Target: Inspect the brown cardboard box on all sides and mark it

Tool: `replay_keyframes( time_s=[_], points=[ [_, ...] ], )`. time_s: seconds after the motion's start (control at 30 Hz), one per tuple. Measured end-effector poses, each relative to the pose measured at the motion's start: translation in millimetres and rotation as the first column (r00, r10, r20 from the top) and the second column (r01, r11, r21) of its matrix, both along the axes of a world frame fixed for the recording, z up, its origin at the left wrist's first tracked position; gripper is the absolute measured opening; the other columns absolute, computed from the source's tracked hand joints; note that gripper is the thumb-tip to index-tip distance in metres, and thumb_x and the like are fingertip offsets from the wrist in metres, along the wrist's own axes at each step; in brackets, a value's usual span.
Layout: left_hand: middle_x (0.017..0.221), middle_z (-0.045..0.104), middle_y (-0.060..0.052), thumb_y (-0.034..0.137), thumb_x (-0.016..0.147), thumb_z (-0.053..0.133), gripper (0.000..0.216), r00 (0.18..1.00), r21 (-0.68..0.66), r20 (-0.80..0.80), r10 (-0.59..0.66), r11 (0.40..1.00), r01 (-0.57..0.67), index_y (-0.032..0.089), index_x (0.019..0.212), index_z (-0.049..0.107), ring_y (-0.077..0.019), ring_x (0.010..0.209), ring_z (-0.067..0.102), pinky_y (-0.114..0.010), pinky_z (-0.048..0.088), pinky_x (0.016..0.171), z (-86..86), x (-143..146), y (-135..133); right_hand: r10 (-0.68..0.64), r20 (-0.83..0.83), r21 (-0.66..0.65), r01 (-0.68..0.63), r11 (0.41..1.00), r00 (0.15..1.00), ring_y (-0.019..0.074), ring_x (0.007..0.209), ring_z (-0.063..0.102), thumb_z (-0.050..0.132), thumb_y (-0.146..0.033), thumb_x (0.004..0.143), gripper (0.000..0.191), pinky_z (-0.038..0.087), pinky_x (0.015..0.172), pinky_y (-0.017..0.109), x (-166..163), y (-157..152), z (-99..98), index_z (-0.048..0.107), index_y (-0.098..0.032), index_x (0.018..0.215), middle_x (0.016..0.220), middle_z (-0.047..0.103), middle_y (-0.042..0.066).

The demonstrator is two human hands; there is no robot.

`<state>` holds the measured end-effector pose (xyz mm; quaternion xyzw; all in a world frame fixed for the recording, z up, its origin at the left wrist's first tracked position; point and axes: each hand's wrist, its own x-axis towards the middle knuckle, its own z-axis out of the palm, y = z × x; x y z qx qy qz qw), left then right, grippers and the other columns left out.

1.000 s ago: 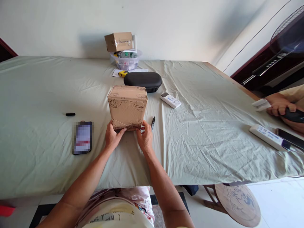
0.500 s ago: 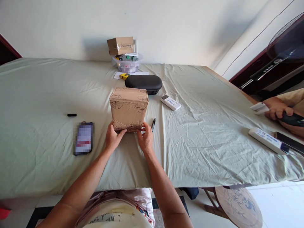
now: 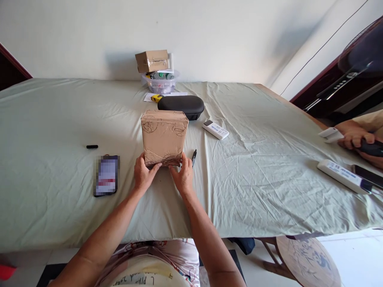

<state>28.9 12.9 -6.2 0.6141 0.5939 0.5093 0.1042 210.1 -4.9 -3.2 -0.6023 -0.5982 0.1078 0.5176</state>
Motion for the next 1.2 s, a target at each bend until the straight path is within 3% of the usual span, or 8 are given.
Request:
replay_keyframes(
  time_s=[0.13,0.27,0.43,0.63,0.8,0.9,1.07,1.2],
  points=[
    [0.134,0.064,-0.021,0.056,0.081,0.087,0.081,1.0,0.067,-0.023,0.006,0.998,-0.004,0.017,0.142,0.05,-0.0362,0.126,0.065,-0.052,0.054,0.105,1.8,5,-5,-0.045,0.017,0.04,0.044,0.998,0.999,0.0273,0.108,0.069,0.081,-0.048,0.084,0.08,0.065,0.092,0.047,-9,-4,-1.8,0.047,-0.027,0.153,0.121,0.066,0.012],
    [0.132,0.063,-0.019,0.055,0.074,0.093,0.09,1.0,0.054,0.011,-0.001,0.999,0.0,0.018,0.143,0.048,-0.0361,0.125,0.065,-0.052,0.056,0.104,1.0,5,-5,-0.051,0.016,0.051,0.05,0.997,0.999,0.0261,0.104,0.068,0.082,-0.05,0.083,0.08,0.065,0.089,0.046,-11,-5,-1.5,0.049,-0.026,0.153,0.12,0.066,0.012],
    [0.129,0.064,-0.015,0.055,0.076,0.093,0.086,0.999,0.059,0.052,-0.003,0.998,-0.001,0.021,0.142,0.05,-0.0341,0.122,0.067,-0.05,0.057,0.102,0.6,-3,2,0.022,0.018,0.062,-0.023,0.998,1.0,0.0203,0.087,0.067,0.075,-0.039,0.09,0.059,0.065,0.079,0.041,-3,-3,3.7,0.057,-0.03,0.146,0.109,0.067,0.006],
    [0.134,0.064,-0.016,0.062,0.08,0.087,0.086,0.996,0.142,0.088,-0.01,0.99,-0.003,0.023,0.147,0.05,-0.0337,0.126,0.067,-0.049,0.056,0.106,9.3,-15,7,0.169,-0.122,0.077,-0.161,0.984,0.978,0.0207,0.095,0.071,0.071,-0.036,0.094,0.045,0.066,0.077,0.038,-2,-3,14.8,0.064,-0.031,0.138,0.104,0.07,0.005],
    [0.138,0.066,-0.018,0.067,0.089,0.075,0.079,0.989,0.239,0.142,0.037,0.968,-0.07,0.021,0.147,0.05,-0.0316,0.128,0.067,-0.046,0.054,0.109,19.0,-25,8,0.291,-0.43,0.016,-0.315,0.949,0.855,0.0214,0.096,0.076,0.075,-0.052,0.091,0.046,0.067,0.081,0.039,-16,-5,11.6,0.064,-0.029,0.129,0.109,0.076,0.006],
    [0.141,0.065,-0.02,0.065,0.095,0.069,0.072,0.991,0.278,0.129,0.04,0.958,-0.075,0.02,0.148,0.05,-0.0307,0.132,0.066,-0.046,0.052,0.113,26.2,-28,5,0.286,-0.558,-0.016,-0.355,0.935,0.779,0.0205,0.092,0.077,0.08,-0.058,0.085,0.047,0.066,0.08,0.037,-25,-7,9.6,0.064,-0.027,0.117,0.106,0.077,0.005],
    [0.148,0.062,-0.022,0.056,0.104,0.058,0.062,0.997,0.356,0.062,0.044,0.932,-0.063,0.018,0.152,0.048,-0.0289,0.141,0.06,-0.044,0.049,0.117,36.3,-29,0,0.258,-0.593,-0.102,-0.389,0.915,0.763,0.0195,0.082,0.077,0.084,-0.062,0.077,0.049,0.062,0.067,0.032,-37,-12,13.1,0.062,-0.025,0.1,0.097,0.079,0.005],
    [0.151,0.06,-0.022,0.053,0.108,0.05,0.057,1.0,0.396,0.013,0.028,0.918,-0.031,0.018,0.153,0.049,-0.0299,0.147,0.055,-0.047,0.04,0.126,39.6,-30,0,0.236,-0.513,-0.205,-0.385,0.9,0.825,0.0191,0.069,0.073,0.077,-0.062,0.081,0.044,0.059,0.063,0.033,-42,-16,17.6,0.062,-0.024,0.097,0.085,0.08,0.004]
  ],
)
